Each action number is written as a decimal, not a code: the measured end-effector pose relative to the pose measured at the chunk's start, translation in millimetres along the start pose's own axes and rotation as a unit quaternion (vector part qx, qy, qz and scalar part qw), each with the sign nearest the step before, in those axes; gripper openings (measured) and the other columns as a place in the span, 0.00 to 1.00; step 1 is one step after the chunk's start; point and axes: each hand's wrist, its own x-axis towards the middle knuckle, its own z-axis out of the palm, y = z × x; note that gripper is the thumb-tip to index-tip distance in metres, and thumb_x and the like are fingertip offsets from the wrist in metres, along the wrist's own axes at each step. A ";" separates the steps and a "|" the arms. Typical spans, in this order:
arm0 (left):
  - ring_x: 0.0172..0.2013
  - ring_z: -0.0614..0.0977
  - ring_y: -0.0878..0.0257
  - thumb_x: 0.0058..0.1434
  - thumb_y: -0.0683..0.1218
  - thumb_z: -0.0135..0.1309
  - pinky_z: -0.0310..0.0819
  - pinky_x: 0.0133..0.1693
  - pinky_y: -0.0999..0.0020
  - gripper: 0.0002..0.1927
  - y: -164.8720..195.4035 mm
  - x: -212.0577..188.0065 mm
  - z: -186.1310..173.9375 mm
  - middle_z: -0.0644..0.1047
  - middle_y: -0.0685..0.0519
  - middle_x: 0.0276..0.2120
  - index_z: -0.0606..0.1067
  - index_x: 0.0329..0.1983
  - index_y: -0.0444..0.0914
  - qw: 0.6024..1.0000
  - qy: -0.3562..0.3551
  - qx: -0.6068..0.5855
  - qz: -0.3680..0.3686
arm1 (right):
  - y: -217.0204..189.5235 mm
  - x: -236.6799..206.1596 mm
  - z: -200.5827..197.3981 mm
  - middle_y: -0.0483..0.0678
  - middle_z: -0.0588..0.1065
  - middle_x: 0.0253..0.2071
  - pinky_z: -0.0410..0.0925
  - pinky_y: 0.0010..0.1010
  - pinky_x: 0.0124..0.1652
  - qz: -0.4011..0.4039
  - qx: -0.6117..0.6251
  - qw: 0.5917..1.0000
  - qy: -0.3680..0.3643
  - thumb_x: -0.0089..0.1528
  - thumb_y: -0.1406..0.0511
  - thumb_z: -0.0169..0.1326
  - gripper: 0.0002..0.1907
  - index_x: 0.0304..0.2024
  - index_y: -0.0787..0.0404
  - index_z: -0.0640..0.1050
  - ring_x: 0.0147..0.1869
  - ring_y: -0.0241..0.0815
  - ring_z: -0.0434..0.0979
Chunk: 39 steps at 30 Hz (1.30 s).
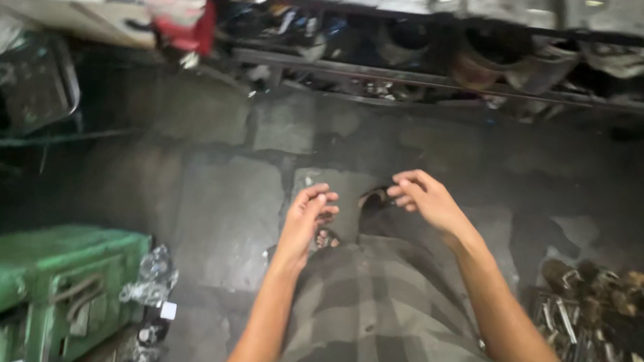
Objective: The person fits a piston into a small engine cylinder block on a cluttered workbench. They use a hammer to tap the piston into place, press a piston pin into the piston by hand, reposition the cylinder block repeatedly, and finally wipe the assembly with a rag.
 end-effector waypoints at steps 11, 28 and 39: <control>0.42 0.81 0.66 0.70 0.46 0.48 0.76 0.45 0.69 0.17 -36.4 -96.4 -97.0 0.79 0.50 0.50 0.70 0.60 0.36 0.989 0.093 -0.109 0.037 | 48.3 -56.8 102.2 0.47 0.81 0.48 0.70 0.30 0.47 0.048 -0.135 0.987 -0.078 0.68 0.59 0.48 0.18 0.57 0.61 0.75 0.45 0.35 0.76; 0.39 0.80 0.68 0.70 0.47 0.48 0.73 0.37 0.74 0.17 -39.7 -74.9 -94.9 0.79 0.52 0.48 0.70 0.60 0.38 0.988 0.098 -0.114 0.031 | 50.7 -36.8 78.8 0.47 0.81 0.48 0.71 0.30 0.48 0.034 -0.139 0.987 -0.077 0.68 0.58 0.47 0.19 0.58 0.60 0.74 0.46 0.36 0.77; 0.41 0.80 0.65 0.69 0.48 0.50 0.75 0.42 0.68 0.18 4.1 80.1 22.6 0.80 0.48 0.50 0.72 0.59 0.36 0.997 0.061 0.012 -0.055 | -26.1 131.0 -116.1 0.49 0.81 0.47 0.69 0.30 0.43 0.054 -0.059 0.993 0.085 0.69 0.60 0.48 0.17 0.56 0.61 0.76 0.44 0.37 0.75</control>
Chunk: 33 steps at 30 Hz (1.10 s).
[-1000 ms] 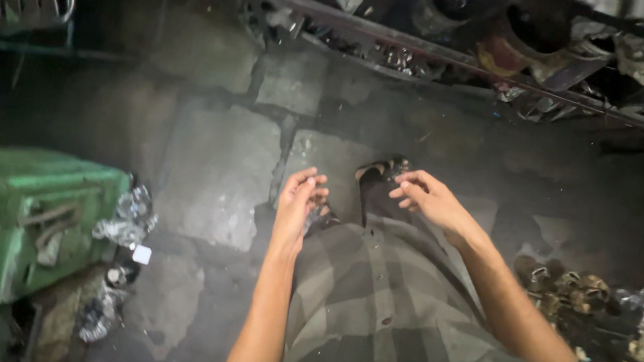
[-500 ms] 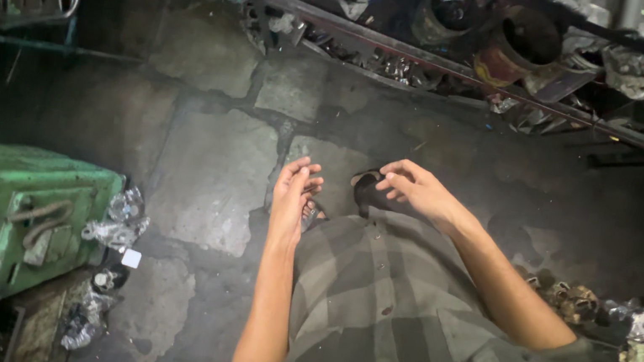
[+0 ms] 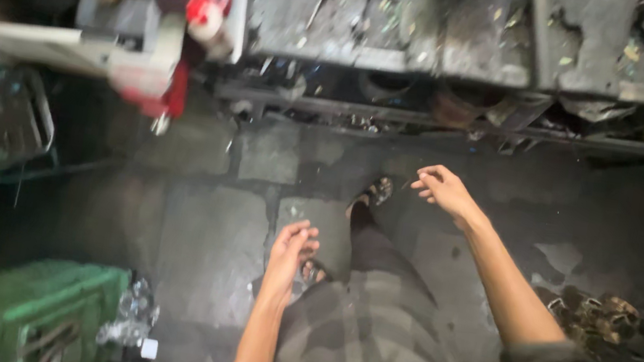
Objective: The person fits a piston into a small engine cylinder block on a cluttered workbench. They use a hammer to tap the piston into place, press a piston pin into the piston by hand, reposition the cylinder block repeatedly, and finally wipe the assembly with a rag.
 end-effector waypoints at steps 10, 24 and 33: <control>0.39 0.83 0.59 0.66 0.46 0.52 0.78 0.42 0.66 0.19 -0.6 168.2 113.4 0.85 0.45 0.46 0.73 0.58 0.34 0.980 0.005 0.126 -0.154 | -21.8 306.3 -186.2 0.55 0.82 0.46 0.73 0.35 0.51 0.027 -0.305 0.929 0.207 0.67 0.60 0.53 0.16 0.50 0.65 0.78 0.53 0.46 0.82; 0.31 0.86 0.57 0.62 0.46 0.58 0.80 0.34 0.62 0.16 11.6 242.2 115.5 0.87 0.46 0.38 0.79 0.52 0.38 0.966 0.125 0.187 -0.126 | 1.4 380.5 -195.5 0.58 0.80 0.50 0.71 0.37 0.56 0.119 -0.349 0.915 0.166 0.67 0.60 0.54 0.16 0.49 0.66 0.78 0.58 0.51 0.80; 0.44 0.81 0.60 0.64 0.54 0.54 0.77 0.45 0.57 0.21 81.2 259.2 146.7 0.83 0.51 0.49 0.76 0.59 0.44 0.978 -0.011 0.142 -0.153 | -69.3 225.9 -103.8 0.59 0.79 0.53 0.71 0.38 0.60 0.034 -0.254 0.958 0.125 0.67 0.60 0.55 0.16 0.48 0.67 0.79 0.61 0.54 0.78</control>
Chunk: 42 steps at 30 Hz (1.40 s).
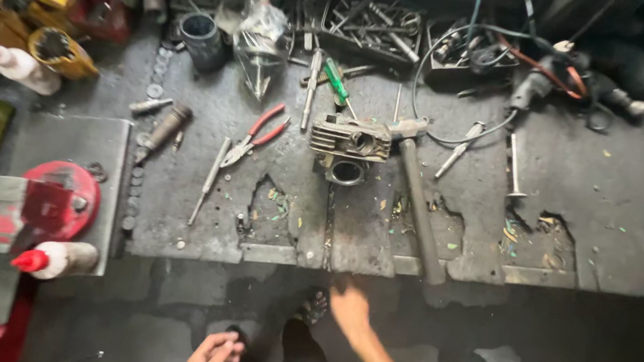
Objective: The person fits a piston into a small engine cylinder block on a cluttered workbench. They use a hammer to tap the piston into place, press a piston pin into the piston by hand, reposition the cylinder block repeatedly, and finally wipe the assembly with a rag.
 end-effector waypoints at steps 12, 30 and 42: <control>0.52 0.80 0.54 0.70 0.65 0.41 0.73 0.53 0.56 0.25 59.5 -75.4 -22.1 0.81 0.47 0.47 0.76 0.52 0.42 0.803 -0.386 -0.450 -0.059 | -75.2 -230.8 55.9 0.51 0.82 0.55 0.75 0.37 0.58 -0.367 0.311 0.868 0.121 0.65 0.72 0.53 0.15 0.53 0.61 0.82 0.61 0.47 0.84; 0.74 0.56 0.55 0.76 0.62 0.31 0.49 0.71 0.60 0.34 -1.1 -172.8 -79.3 0.57 0.48 0.74 0.51 0.77 0.37 0.869 -0.216 -0.109 0.432 | -168.0 -322.4 134.9 0.64 0.50 0.84 0.47 0.44 0.77 -0.469 0.155 0.848 0.192 0.75 0.70 0.36 0.28 0.79 0.58 0.62 0.87 0.61 0.47; 0.74 0.48 0.37 0.68 0.68 0.38 0.32 0.71 0.42 0.43 -41.9 -193.8 -116.0 0.60 0.38 0.73 0.61 0.73 0.31 0.583 -0.024 0.471 0.662 | -159.5 -334.0 146.9 0.52 0.78 0.52 0.74 0.36 0.51 -0.008 0.687 0.715 -0.130 0.68 0.60 0.43 0.22 0.61 0.63 0.70 0.51 0.45 0.80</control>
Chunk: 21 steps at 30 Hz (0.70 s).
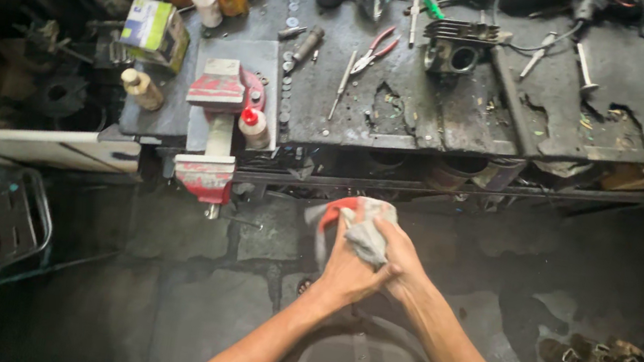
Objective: The person fits a piston into a small engine cylinder block on a cluttered workbench. They use a hammer to tap the piston into place, press a piston pin into the piston by hand, reposition the cylinder block repeatedly, and finally wipe the assembly with a rag.
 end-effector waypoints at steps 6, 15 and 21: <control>0.63 0.75 0.50 0.69 0.60 0.50 0.51 0.76 0.49 0.22 1.2 -14.2 20.2 0.80 0.48 0.52 0.78 0.51 0.39 0.986 -0.118 -0.090 0.075 | 11.9 -8.3 -33.2 0.48 0.79 0.41 0.76 0.33 0.38 0.022 0.000 0.995 0.096 0.71 0.47 0.41 0.26 0.51 0.61 0.75 0.39 0.39 0.81; 0.58 0.78 0.49 0.64 0.51 0.59 0.70 0.62 0.55 0.17 -20.9 14.7 1.9 0.79 0.46 0.52 0.80 0.51 0.37 0.917 -0.128 -0.370 0.073 | -24.2 16.9 -84.5 0.44 0.72 0.29 0.64 0.32 0.30 -0.286 -0.309 0.888 0.186 0.76 0.52 0.44 0.25 0.33 0.63 0.75 0.30 0.33 0.68; 0.48 0.80 0.59 0.61 0.42 0.60 0.78 0.46 0.65 0.26 -73.3 75.0 -19.7 0.73 0.48 0.56 0.68 0.63 0.36 0.816 0.363 -0.311 -0.325 | -119.6 32.7 -155.5 0.40 0.73 0.36 0.66 0.29 0.36 -0.303 -0.185 0.916 0.188 0.80 0.52 0.42 0.21 0.42 0.58 0.75 0.36 0.32 0.71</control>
